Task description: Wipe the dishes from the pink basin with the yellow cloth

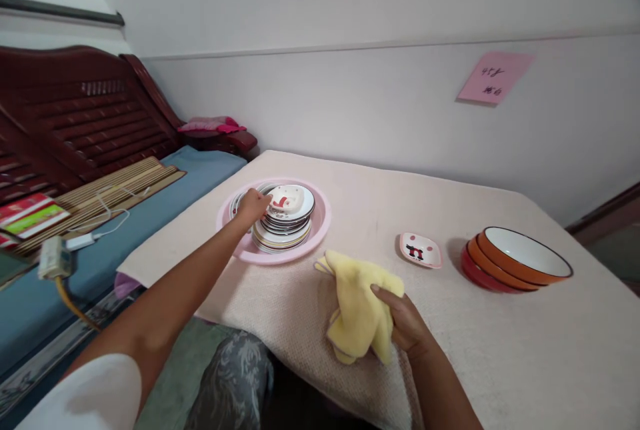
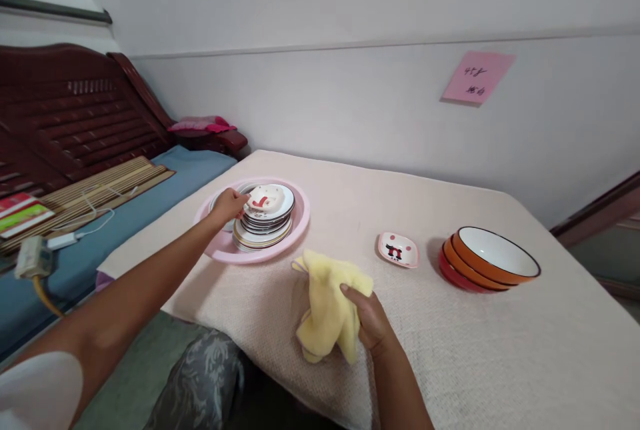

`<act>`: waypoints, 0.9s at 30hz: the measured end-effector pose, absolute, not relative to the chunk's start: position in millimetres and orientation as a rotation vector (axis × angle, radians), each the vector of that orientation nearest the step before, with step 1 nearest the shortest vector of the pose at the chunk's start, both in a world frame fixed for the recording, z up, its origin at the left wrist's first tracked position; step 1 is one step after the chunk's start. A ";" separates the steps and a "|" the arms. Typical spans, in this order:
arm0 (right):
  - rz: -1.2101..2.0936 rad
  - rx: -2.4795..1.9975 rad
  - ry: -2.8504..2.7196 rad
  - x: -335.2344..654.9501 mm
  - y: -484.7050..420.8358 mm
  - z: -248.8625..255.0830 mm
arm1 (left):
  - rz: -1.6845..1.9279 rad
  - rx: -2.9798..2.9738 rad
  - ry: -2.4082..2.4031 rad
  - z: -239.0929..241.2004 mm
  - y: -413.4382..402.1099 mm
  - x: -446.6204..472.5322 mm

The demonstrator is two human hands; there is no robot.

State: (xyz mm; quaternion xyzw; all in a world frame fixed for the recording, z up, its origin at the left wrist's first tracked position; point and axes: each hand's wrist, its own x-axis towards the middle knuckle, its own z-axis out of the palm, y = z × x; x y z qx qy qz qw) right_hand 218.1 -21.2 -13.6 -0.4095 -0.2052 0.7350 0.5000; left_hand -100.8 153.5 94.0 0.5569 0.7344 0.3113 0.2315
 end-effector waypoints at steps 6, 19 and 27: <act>1.750 -1.041 -0.549 218.3 -22.1 -18.0 | 0.616 1.621 2.127 83.8 182.8 -101.5; 1.724 -1.024 -0.530 222.1 -26.2 -9.4 | 1.016 1.777 2.119 93.8 145.8 -74.3; 1.653 -0.962 -0.511 229.7 -31.4 -3.3 | 1.290 1.517 1.474 73.7 47.4 8.9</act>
